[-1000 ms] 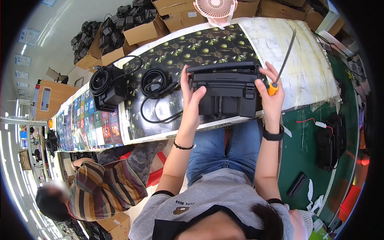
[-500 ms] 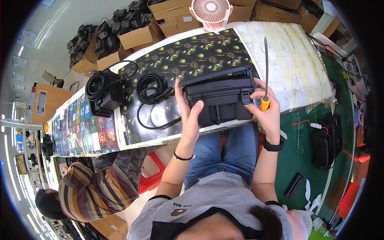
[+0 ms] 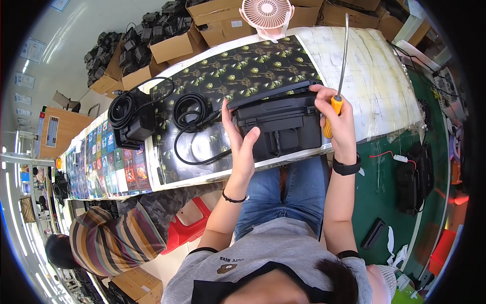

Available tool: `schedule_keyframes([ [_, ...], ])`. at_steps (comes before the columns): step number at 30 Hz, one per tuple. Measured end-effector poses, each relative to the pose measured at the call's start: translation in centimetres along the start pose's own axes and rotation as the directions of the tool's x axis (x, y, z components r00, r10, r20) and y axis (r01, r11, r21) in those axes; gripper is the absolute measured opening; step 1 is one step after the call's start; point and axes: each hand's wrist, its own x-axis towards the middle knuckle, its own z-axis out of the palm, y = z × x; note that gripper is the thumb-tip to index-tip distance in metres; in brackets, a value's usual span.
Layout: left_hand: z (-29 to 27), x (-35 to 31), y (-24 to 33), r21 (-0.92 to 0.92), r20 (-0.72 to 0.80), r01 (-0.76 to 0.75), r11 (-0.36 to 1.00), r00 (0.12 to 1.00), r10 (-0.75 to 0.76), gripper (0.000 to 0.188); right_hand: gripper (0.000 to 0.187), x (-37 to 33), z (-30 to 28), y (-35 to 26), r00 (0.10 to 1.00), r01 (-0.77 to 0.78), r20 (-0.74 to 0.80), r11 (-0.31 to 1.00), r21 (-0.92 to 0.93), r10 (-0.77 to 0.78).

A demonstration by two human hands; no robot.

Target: Assembling the internal components and casing of a solar-powered electronic device at a workshop bench.

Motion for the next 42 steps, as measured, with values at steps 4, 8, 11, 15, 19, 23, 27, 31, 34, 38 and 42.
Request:
schedule_keyframes([
  [4,0.1,-0.4,0.2,-0.008,0.005,-0.022,1.0,1.0,0.022,0.093,0.012,0.0,0.1,-0.1,0.999,0.039,0.034,0.985,-0.171,-0.034],
  [8,0.2,0.5,0.5,-0.101,-0.015,0.061,0.993,0.998,-0.063,0.091,0.024,-0.3,-0.4,0.9,0.95,0.31,0.101,0.866,-0.393,-0.294],
  [11,0.0,1.5,0.8,-0.117,-0.017,0.102,0.988,0.994,-0.105,0.088,0.025,-0.5,-0.7,2.2,0.973,0.224,0.015,0.921,-0.32,-0.232],
  [15,-0.1,1.8,0.9,-0.139,0.012,0.131,0.982,0.991,-0.131,0.085,0.02,-0.8,-0.4,1.9,0.982,0.174,-0.028,0.947,-0.271,-0.189],
  [19,-1.3,2.3,0.6,-0.213,0.019,0.147,0.966,0.989,-0.146,0.085,0.015,-1.1,0.8,1.5,0.988,0.137,-0.05,0.975,-0.175,-0.148],
  [23,-2.5,2.4,1.5,-0.251,0.033,0.16,0.955,0.987,-0.156,0.087,0.008,-1.3,2.3,2.0,0.986,0.13,-0.07,0.967,-0.221,-0.149],
  [27,-3.9,2.4,2.3,-0.194,-0.011,0.145,0.97,0.989,-0.15,0.088,0.018,-1.2,3.9,3.5,0.989,0.09,-0.103,0.986,-0.143,-0.105],
  [31,-4.8,2.7,2.4,-0.154,0.003,0.138,0.978,0.99,-0.139,0.088,0.024,-1.1,4.6,4.4,0.982,0.113,-0.124,0.969,-0.22,-0.142],
  [34,-4.9,2.9,2.3,-0.151,0.015,0.151,0.977,0.989,-0.15,0.089,0.028,-1.7,5.1,4.8,0.977,0.095,-0.161,0.962,-0.257,-0.14],
  [38,-4.9,3.2,1.6,-0.166,0.026,0.189,0.968,0.982,-0.187,0.091,0.033,-1.7,5.3,5.2,0.963,0.125,-0.212,0.973,-0.195,-0.166],
  [42,-5.3,3.2,0.6,-0.092,0.026,0.175,0.98,0.985,-0.173,0.091,0.031,-1.5,4.6,5.1,0.982,0.085,-0.154,0.984,-0.157,-0.109],
])
